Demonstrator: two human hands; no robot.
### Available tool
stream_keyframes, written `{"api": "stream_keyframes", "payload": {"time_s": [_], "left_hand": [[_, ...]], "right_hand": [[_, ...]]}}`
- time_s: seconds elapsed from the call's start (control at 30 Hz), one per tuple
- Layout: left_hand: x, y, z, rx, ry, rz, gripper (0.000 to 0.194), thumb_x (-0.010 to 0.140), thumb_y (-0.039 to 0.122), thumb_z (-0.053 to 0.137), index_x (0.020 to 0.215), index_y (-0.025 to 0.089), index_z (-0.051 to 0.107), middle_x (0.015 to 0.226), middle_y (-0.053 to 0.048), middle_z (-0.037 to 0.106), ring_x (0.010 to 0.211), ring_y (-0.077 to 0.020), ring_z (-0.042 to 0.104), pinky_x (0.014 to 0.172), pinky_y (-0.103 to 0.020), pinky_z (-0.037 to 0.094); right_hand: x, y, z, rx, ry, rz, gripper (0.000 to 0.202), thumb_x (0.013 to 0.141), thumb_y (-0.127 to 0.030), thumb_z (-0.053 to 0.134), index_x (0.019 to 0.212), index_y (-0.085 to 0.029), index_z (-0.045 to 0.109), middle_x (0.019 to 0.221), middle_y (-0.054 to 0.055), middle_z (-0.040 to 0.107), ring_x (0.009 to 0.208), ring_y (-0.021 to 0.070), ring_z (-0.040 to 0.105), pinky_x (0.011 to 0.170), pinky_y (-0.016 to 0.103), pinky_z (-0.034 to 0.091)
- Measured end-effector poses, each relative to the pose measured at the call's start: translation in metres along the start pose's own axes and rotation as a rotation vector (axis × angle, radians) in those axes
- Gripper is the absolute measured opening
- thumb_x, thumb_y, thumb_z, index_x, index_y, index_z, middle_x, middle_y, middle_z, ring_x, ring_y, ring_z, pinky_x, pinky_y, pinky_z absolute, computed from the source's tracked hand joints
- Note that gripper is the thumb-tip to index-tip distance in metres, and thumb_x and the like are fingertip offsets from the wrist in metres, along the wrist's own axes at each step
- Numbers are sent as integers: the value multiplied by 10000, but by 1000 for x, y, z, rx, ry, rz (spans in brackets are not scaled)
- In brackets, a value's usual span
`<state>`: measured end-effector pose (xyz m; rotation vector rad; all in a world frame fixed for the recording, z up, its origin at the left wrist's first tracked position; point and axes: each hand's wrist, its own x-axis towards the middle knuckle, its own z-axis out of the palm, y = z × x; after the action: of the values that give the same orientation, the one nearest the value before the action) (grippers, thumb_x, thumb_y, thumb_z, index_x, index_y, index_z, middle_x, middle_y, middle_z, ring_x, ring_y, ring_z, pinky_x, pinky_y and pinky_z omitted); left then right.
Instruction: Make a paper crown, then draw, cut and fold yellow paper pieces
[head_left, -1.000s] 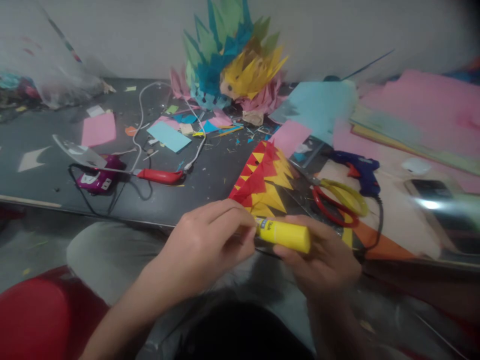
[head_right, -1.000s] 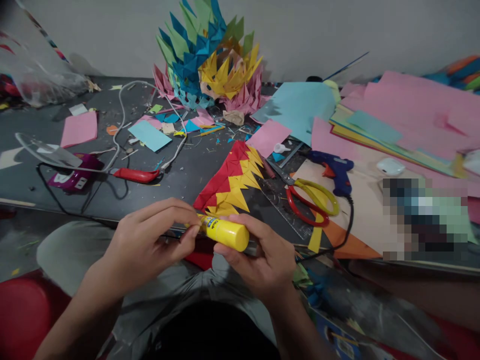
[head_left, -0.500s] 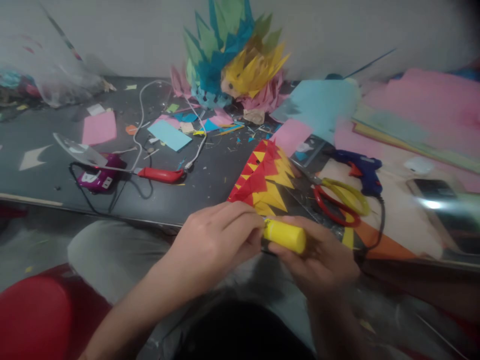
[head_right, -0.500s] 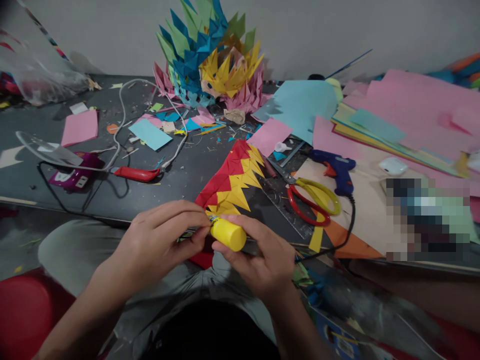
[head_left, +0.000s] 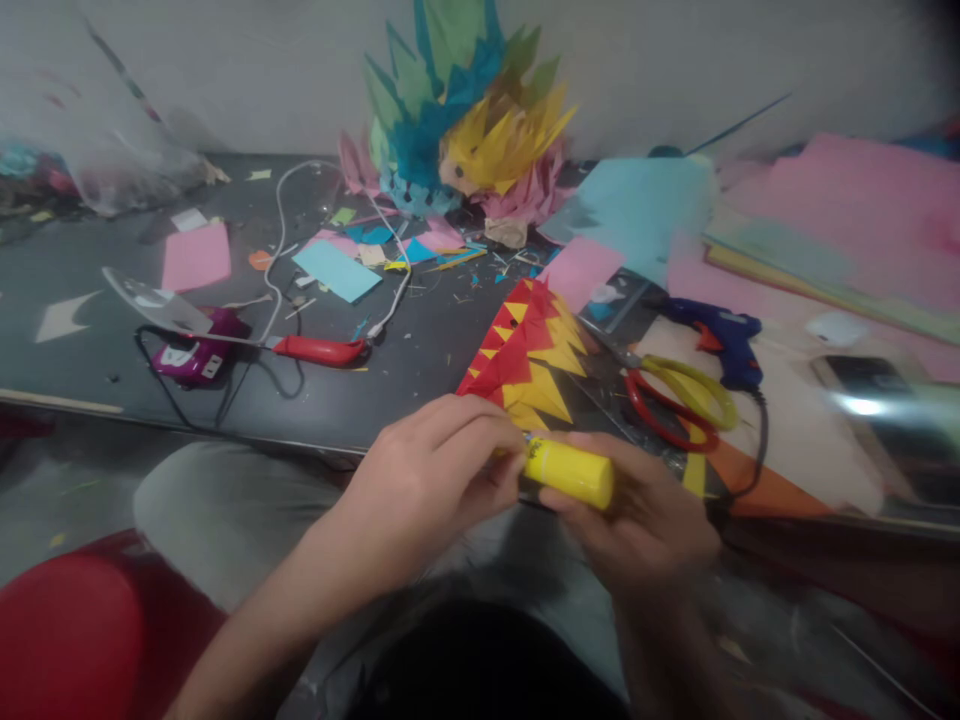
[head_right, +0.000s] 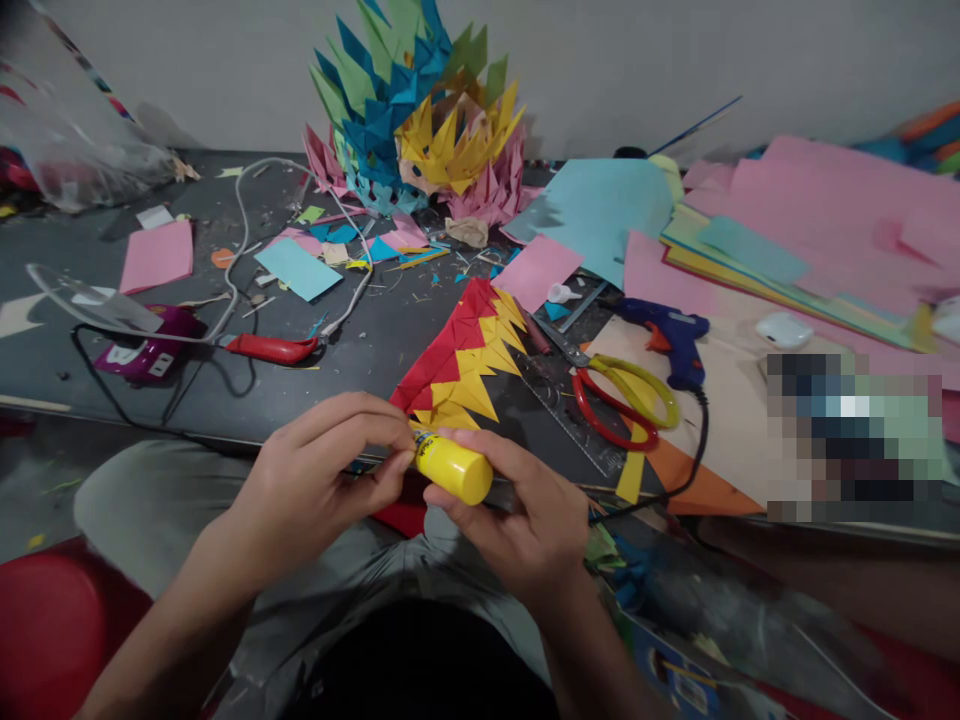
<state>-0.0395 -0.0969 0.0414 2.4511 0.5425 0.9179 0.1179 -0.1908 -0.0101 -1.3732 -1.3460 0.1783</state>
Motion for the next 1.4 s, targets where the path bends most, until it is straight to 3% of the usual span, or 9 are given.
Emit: {"api": "stream_keyframes", "payload": {"time_s": [0.37, 0.53, 0.67, 0.8, 0.97, 1.13, 1.4], "left_hand": [[-1, -3, -3, -53, 24, -38, 39, 855, 160, 549, 861, 142, 584, 861, -15, 621, 814, -84, 584, 766, -179, 475], [-5, -2, -2, 12, 26, 44, 87, 849, 148, 573, 924, 129, 612, 919, -31, 655, 846, -86, 596, 816, -187, 481], [-7, 1, -2, 161, 29, 105, 79, 855, 136, 553, 912, 132, 606, 913, -37, 665, 807, -109, 613, 761, -219, 503], [-5, 4, -2, 286, -28, 121, 111, 899, 180, 484, 871, 144, 586, 882, -39, 659, 746, -134, 619, 659, -250, 509], [0, 2, -3, 287, -102, 122, 141, 924, 225, 441, 852, 155, 541, 854, -25, 634, 742, -133, 606, 625, -246, 499], [1, -1, 1, 265, -42, 78, 100, 898, 218, 463, 831, 182, 529, 868, -11, 628, 784, -122, 597, 613, -210, 478], [6, -2, 4, 158, 91, 46, 112, 807, 80, 505, 763, 178, 538, 781, -5, 633, 736, -113, 592, 692, -222, 492]], "right_hand": [[0, -2, 0, 43, 18, 29, 388, 708, -219, 734, 1079, -230, 617, 942, 22, 717, 803, 197, 690, 717, 322, 589], [0, 0, -1, 21, 22, 9, 401, 711, -227, 732, 1094, -227, 611, 953, 32, 714, 796, 202, 690, 707, 339, 596], [3, -3, -1, -58, 1, -18, 378, 719, -238, 727, 1079, -223, 613, 931, 28, 719, 795, 203, 691, 728, 341, 595], [7, -6, -2, -165, -19, -64, 354, 718, -256, 728, 1052, -240, 612, 907, 8, 722, 766, 191, 695, 715, 314, 592], [8, -5, -3, -170, -15, -84, 399, 704, -258, 740, 1078, -241, 603, 913, 5, 719, 763, 190, 693, 705, 303, 589], [8, -5, -2, -105, 2, -48, 403, 699, -236, 743, 1081, -243, 614, 925, 1, 719, 774, 183, 689, 711, 295, 580], [4, -5, -1, -13, 24, 6, 428, 703, -182, 733, 1108, -252, 610, 968, 9, 715, 803, 196, 690, 728, 321, 585]]}}
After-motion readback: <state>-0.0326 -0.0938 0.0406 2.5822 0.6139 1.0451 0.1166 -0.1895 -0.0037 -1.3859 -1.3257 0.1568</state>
